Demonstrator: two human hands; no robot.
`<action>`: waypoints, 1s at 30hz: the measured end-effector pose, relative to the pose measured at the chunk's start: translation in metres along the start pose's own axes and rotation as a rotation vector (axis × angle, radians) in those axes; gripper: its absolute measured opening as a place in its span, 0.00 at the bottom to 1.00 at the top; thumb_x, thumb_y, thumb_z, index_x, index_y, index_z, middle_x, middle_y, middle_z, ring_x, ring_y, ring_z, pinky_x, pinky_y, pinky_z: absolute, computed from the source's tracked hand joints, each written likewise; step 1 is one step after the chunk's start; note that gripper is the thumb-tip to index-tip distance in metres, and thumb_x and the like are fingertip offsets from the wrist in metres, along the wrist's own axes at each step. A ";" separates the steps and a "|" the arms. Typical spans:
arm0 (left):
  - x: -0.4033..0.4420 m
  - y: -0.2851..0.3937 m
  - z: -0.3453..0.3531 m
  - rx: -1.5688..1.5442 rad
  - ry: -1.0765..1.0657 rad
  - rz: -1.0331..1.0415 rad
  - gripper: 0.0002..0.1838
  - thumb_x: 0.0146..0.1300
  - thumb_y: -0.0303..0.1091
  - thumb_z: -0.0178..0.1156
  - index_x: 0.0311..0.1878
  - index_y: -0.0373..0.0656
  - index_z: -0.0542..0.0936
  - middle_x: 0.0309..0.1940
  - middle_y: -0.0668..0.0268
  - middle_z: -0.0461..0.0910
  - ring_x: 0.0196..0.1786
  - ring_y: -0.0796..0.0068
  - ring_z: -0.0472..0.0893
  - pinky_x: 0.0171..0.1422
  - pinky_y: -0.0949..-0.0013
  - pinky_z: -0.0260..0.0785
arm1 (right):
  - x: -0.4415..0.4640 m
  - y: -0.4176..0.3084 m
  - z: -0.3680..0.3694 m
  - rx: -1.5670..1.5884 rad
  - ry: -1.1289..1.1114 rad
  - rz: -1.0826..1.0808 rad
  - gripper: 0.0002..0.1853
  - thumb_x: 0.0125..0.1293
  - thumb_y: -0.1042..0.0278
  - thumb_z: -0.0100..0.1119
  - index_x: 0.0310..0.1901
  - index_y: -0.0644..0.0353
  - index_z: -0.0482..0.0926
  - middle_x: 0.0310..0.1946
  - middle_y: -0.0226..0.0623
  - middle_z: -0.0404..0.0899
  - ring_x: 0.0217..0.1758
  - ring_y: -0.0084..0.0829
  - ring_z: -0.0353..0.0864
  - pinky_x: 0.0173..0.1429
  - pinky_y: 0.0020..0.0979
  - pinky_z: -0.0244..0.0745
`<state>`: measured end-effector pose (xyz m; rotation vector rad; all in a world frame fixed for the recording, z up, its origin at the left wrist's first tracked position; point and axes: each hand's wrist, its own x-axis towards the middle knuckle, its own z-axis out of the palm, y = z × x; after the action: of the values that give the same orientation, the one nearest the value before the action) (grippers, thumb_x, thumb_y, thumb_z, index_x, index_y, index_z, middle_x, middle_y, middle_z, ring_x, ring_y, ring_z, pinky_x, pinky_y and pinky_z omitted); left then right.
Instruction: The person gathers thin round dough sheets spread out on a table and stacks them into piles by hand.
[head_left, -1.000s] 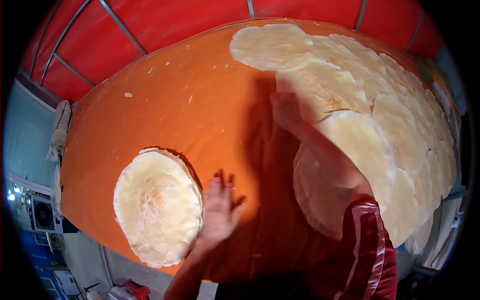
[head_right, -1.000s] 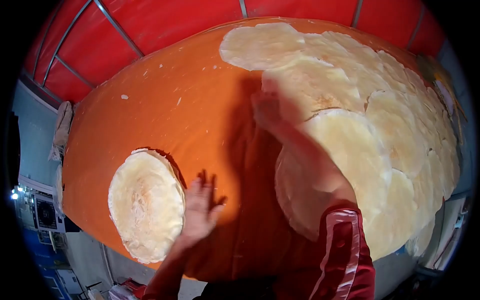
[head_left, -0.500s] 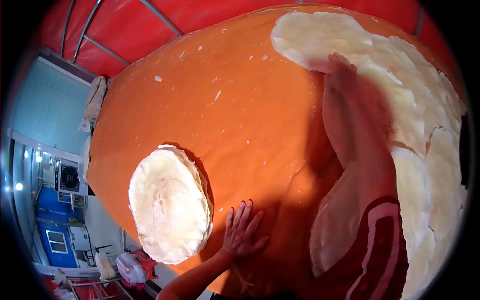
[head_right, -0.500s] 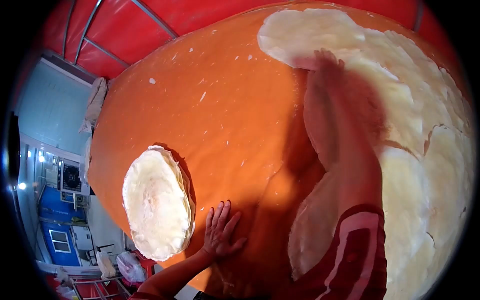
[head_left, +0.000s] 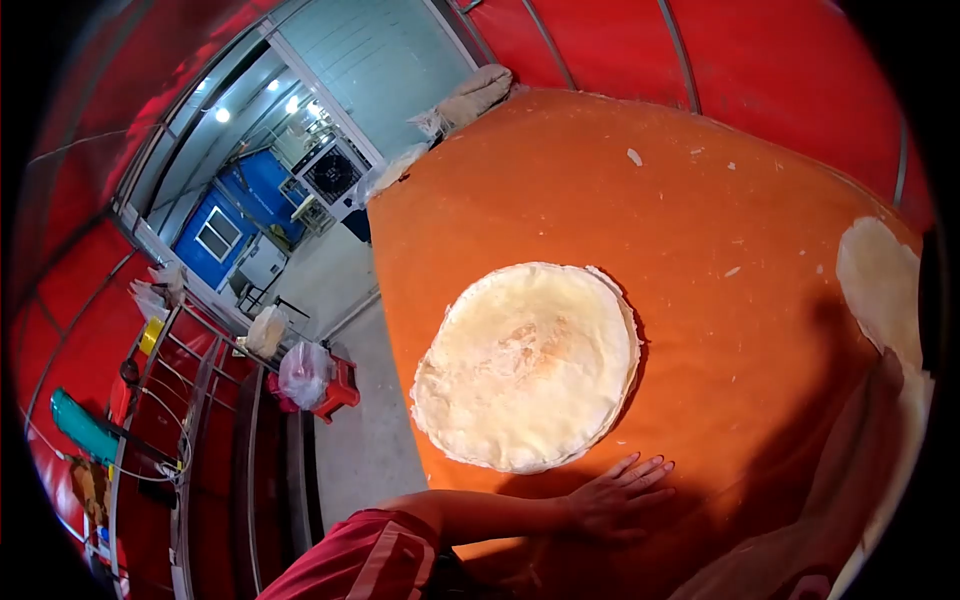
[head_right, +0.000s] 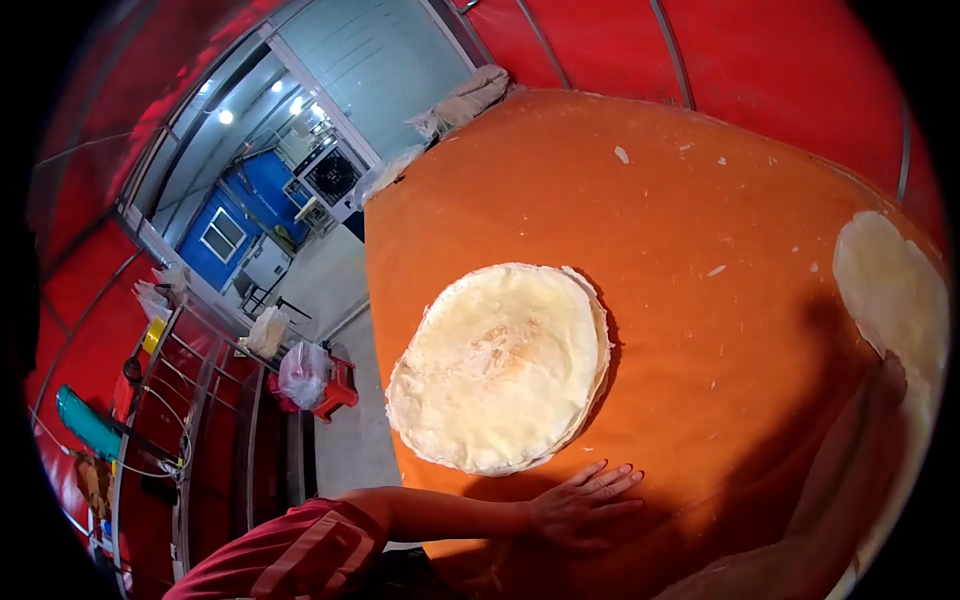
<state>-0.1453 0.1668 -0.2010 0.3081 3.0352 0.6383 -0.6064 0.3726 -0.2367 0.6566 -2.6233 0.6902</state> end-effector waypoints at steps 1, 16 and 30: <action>0.001 0.000 -0.001 -0.005 0.015 0.004 0.35 0.54 0.47 0.54 0.63 0.44 0.58 0.68 0.51 0.42 0.70 0.54 0.44 0.69 0.49 0.34 | -0.001 -0.030 -0.012 0.170 0.026 -0.024 0.20 0.61 0.59 0.47 0.51 0.60 0.68 0.49 0.39 0.71 0.52 0.34 0.69 0.54 0.35 0.64; -0.025 0.014 -0.035 -1.216 -0.263 0.083 0.25 0.57 0.40 0.56 0.57 0.43 0.66 0.57 0.54 0.66 0.58 0.64 0.67 0.62 0.62 0.59 | -0.228 -0.342 -0.203 0.987 -0.464 -0.587 0.14 0.59 0.60 0.50 0.43 0.58 0.74 0.40 0.40 0.73 0.43 0.39 0.72 0.47 0.36 0.68; -0.073 0.031 -0.045 -2.258 -0.092 -0.289 0.29 0.50 0.19 0.59 0.57 0.40 0.63 0.49 0.60 0.70 0.53 0.64 0.70 0.55 0.62 0.67 | -0.362 -0.281 -0.175 0.594 -0.577 -0.130 0.42 0.44 0.44 0.65 0.55 0.66 0.65 0.59 0.47 0.61 0.64 0.42 0.57 0.64 0.37 0.54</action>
<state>-0.0705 0.1622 -0.1488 -0.2137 0.6703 2.7445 -0.1241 0.3724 -0.1471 1.3540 -2.8216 1.4406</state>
